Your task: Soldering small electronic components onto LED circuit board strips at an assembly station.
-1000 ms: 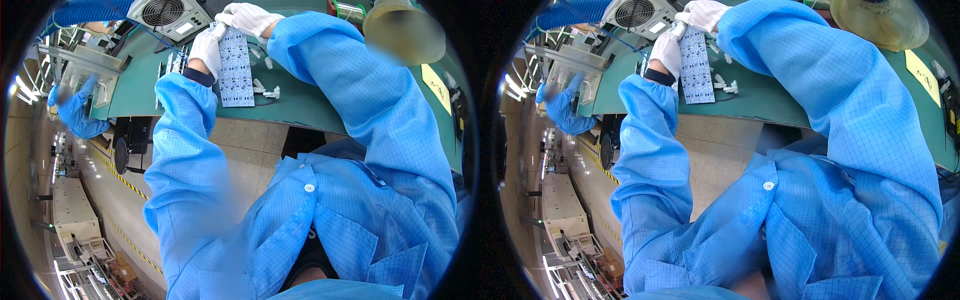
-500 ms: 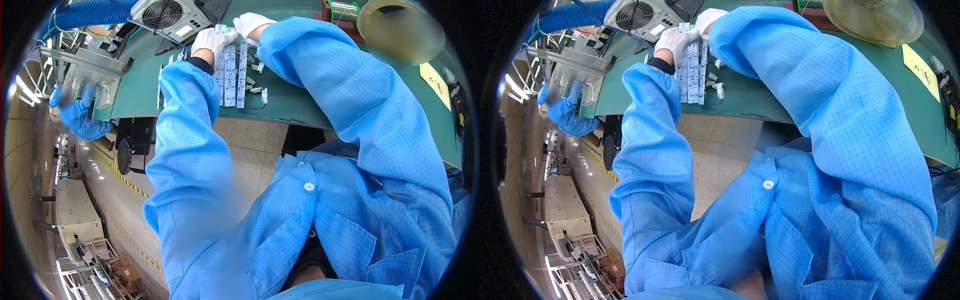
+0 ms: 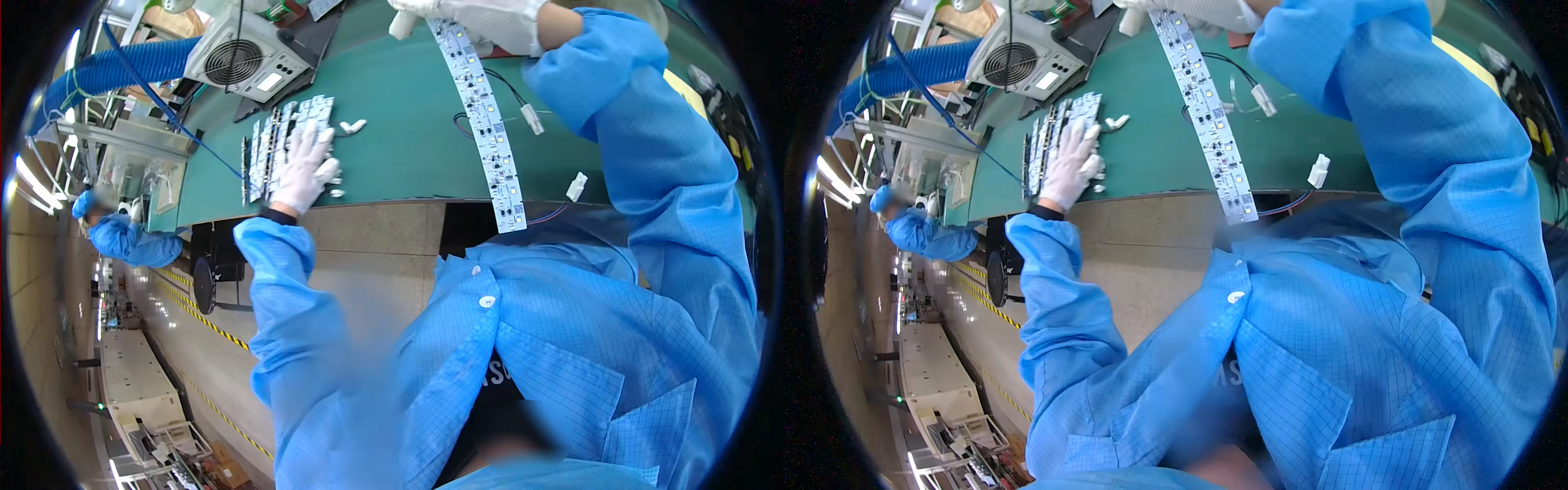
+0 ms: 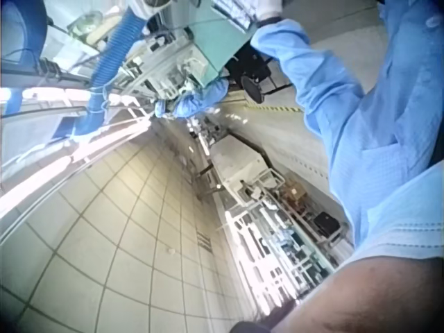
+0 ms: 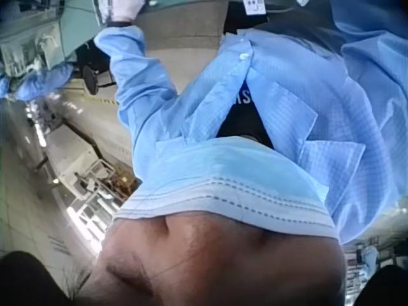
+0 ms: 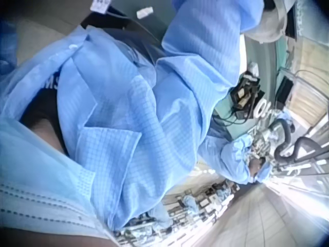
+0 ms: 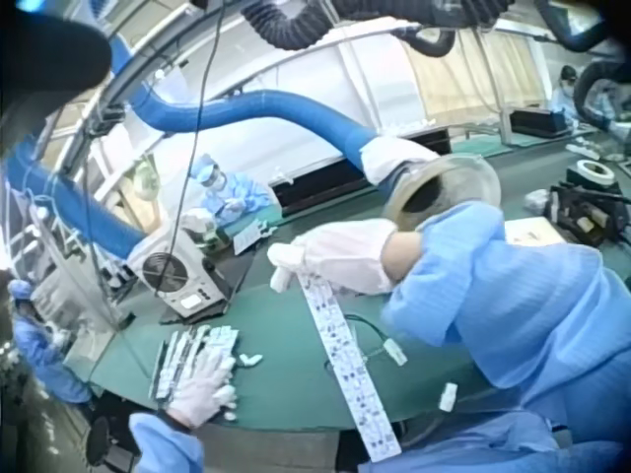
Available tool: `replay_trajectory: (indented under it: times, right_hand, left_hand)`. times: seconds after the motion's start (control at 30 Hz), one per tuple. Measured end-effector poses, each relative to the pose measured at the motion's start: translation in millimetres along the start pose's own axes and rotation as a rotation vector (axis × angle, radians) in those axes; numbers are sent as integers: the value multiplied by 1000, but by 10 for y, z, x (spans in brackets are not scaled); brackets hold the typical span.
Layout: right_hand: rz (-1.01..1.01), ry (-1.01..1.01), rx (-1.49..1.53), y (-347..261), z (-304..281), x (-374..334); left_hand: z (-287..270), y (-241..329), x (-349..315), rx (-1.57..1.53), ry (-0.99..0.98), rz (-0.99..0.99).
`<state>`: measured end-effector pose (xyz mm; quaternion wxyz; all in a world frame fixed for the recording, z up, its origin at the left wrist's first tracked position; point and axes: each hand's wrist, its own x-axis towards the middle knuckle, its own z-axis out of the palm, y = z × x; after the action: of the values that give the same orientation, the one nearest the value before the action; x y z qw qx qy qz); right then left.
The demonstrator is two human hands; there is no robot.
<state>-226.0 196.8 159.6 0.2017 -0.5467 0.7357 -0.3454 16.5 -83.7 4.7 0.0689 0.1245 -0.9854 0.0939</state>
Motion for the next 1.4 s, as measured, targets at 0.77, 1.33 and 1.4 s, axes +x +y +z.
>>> replay_trajectory:
  times: [0.77, 1.33, 1.4]
  right_hand:
    - [-108, 365, 251, 704, 218, -1886]
    - [-116, 274, 1210, 1060, 206, -1517]
    - [-106, 94, 742, 1158, 274, -1511]
  left_hand:
    - [-1025, 2910, 332, -1251, 322, 238]
    - [-831, 2993, 464, -2220, -57, -53]
    - [-814, 2966, 462, -2325, -3, 13]
